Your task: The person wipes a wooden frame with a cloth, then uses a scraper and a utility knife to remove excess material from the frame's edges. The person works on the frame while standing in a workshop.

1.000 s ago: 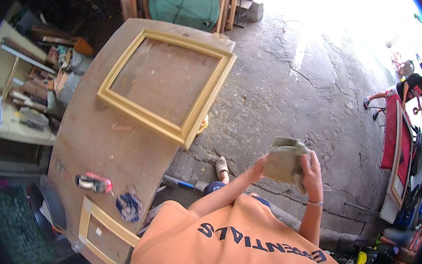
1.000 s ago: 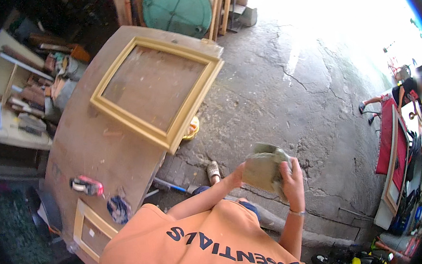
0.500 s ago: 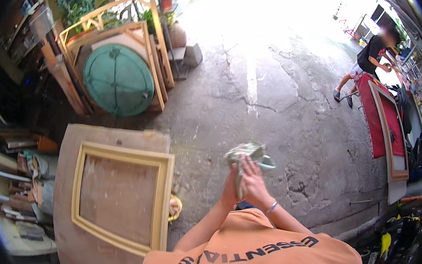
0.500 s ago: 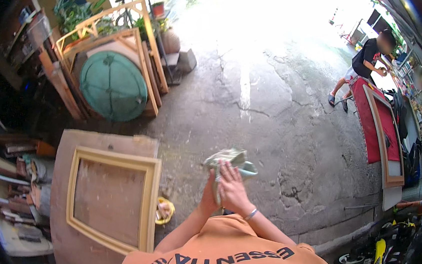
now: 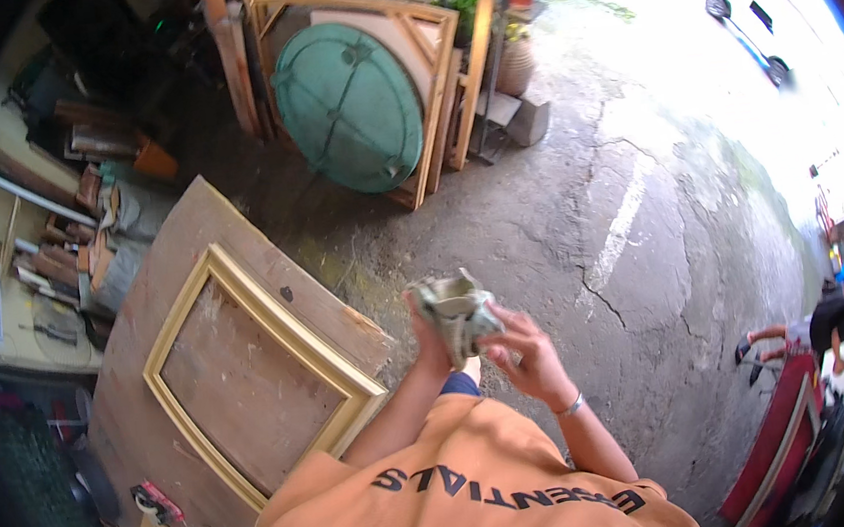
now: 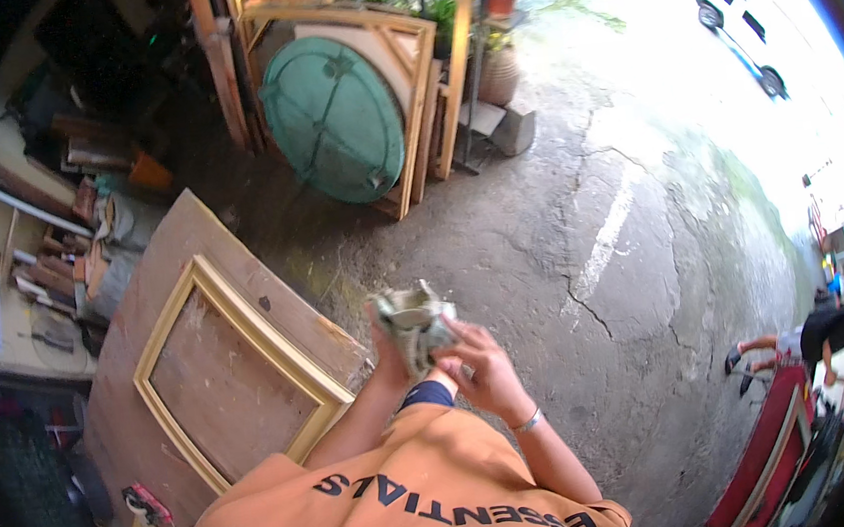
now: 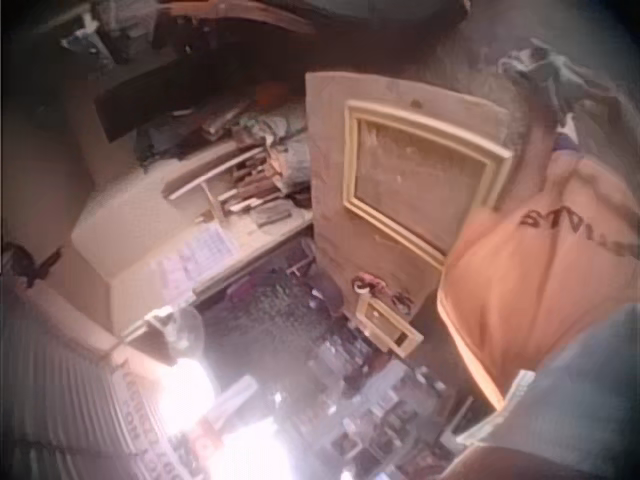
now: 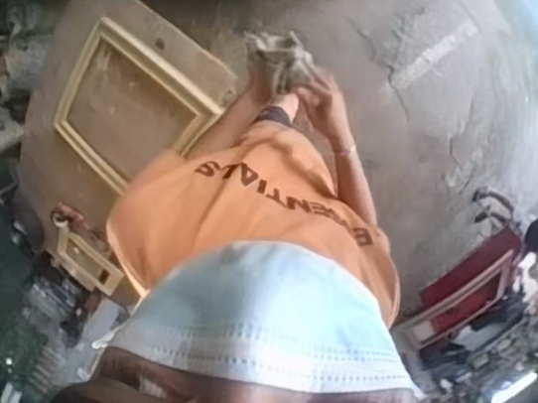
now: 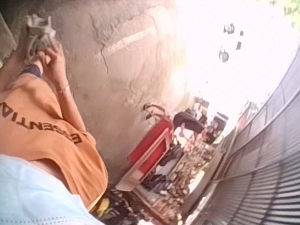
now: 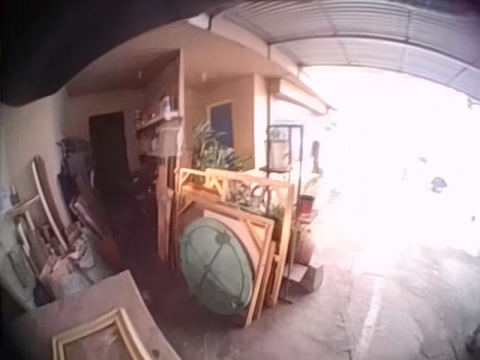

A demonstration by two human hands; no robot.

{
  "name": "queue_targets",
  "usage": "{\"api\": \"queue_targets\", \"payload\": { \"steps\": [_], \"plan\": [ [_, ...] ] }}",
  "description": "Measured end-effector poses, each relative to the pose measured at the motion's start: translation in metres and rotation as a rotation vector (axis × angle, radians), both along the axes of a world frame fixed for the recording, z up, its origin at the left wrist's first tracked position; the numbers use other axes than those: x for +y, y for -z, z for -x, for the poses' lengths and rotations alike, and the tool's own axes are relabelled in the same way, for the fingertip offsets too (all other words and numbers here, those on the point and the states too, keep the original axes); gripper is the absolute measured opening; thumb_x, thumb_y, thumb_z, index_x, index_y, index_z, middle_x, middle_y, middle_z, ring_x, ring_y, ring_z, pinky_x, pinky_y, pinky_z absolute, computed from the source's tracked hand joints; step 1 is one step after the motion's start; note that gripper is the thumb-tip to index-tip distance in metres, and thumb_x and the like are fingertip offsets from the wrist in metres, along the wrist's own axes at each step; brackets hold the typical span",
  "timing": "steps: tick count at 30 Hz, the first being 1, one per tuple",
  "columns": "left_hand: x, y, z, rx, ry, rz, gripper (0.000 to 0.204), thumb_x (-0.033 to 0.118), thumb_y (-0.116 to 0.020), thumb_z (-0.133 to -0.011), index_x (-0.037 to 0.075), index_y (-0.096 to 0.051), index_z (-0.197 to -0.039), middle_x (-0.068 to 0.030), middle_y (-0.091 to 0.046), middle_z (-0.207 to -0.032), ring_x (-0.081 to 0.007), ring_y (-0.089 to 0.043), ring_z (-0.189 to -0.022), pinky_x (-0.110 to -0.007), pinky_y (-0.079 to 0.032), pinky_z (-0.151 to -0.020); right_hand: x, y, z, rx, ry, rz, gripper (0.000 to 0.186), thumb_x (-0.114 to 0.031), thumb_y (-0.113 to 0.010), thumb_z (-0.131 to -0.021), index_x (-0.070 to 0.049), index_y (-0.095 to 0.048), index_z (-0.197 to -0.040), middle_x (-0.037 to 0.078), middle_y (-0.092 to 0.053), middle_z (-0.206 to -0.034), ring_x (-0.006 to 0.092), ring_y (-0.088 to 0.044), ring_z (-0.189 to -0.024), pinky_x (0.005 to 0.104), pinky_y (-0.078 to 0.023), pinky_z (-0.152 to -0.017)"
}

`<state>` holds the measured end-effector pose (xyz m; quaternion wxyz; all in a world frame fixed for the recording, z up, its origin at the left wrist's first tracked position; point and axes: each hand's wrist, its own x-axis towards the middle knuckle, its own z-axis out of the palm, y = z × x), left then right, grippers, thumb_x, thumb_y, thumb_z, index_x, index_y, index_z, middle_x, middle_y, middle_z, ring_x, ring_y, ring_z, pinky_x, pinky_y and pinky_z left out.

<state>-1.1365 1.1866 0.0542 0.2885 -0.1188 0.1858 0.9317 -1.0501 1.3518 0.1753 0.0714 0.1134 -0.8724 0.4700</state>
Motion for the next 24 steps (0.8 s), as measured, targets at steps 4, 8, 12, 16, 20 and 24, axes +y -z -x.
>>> {"api": "queue_targets", "payload": {
  "steps": [4,8,12,16,20,24],
  "plan": [
    [0.043,-0.031,0.086,-0.06,0.085,-0.079,0.09,0.078,-0.02,-0.098,0.011,-0.048,-0.15,-0.0157,-0.056,-0.146,-0.0335,-0.057,-0.131,-0.049,-0.049,-0.11,0.021,-0.015,0.133,0.148,0.173,-0.389,0.067,-0.025,-0.083,-0.082,-0.009,-0.057,-0.141,0.021,-0.047,-0.154,0.0429,-0.052,-0.133,0.0506,-0.04,-0.112],
    [0.046,-0.038,0.174,0.006,0.077,-0.38,0.076,0.065,-0.026,-0.105,0.009,-0.045,-0.151,-0.0167,-0.053,-0.149,-0.034,-0.055,-0.134,-0.052,-0.045,-0.114,0.053,-0.004,0.246,-0.296,0.056,0.133,0.07,-0.027,-0.078,-0.091,-0.002,-0.047,-0.149,0.02,-0.057,-0.141,0.0278,-0.057,-0.127,0.0381,-0.045,-0.107],
    [0.005,-0.054,0.234,0.04,-0.071,-0.374,0.086,0.074,-0.032,-0.1,0.007,-0.042,-0.153,-0.0162,-0.05,-0.153,-0.0334,-0.051,-0.138,-0.052,-0.041,-0.117,0.056,0.031,0.343,-0.527,-0.057,0.286,0.051,-0.029,-0.061,-0.105,0.004,-0.051,-0.143,0.012,-0.065,-0.129,0.0164,-0.058,-0.118,0.0319,-0.046,-0.102],
    [-0.038,-0.017,0.277,0.141,-0.216,-0.433,0.103,0.084,-0.037,-0.09,0.004,-0.039,-0.154,-0.0162,-0.048,-0.155,-0.0321,-0.05,-0.14,-0.05,-0.039,-0.118,0.006,0.071,0.44,-0.819,-0.118,0.884,0.062,-0.046,-0.047,-0.109,0.006,-0.052,-0.141,0.014,-0.062,-0.137,0.0224,-0.057,-0.129,0.0353,-0.044,-0.11],
    [-0.092,-0.004,0.358,-0.117,-0.192,0.015,0.062,0.046,-0.053,-0.102,0.0,-0.052,-0.143,-0.0178,-0.064,-0.135,-0.0348,-0.064,-0.123,-0.048,-0.048,-0.111,-0.041,0.104,0.551,-1.233,-0.27,0.938,0.057,-0.042,-0.053,-0.108,0.005,-0.054,-0.14,0.012,-0.066,-0.133,0.0214,-0.063,-0.121,0.0353,-0.049,-0.106],
    [-0.167,-0.018,0.454,-0.255,-0.384,-0.196,0.055,0.029,-0.058,-0.087,-0.003,-0.061,-0.131,-0.0208,-0.07,-0.123,-0.0381,-0.068,-0.112,-0.05,-0.05,-0.106,-0.125,0.108,0.68,-0.89,-0.39,0.692,0.036,-0.031,-0.059,-0.106,0.0,-0.065,-0.122,0.003,-0.07,-0.11,0.0117,-0.063,-0.098,0.0295,-0.051,-0.089]
  ]
}}
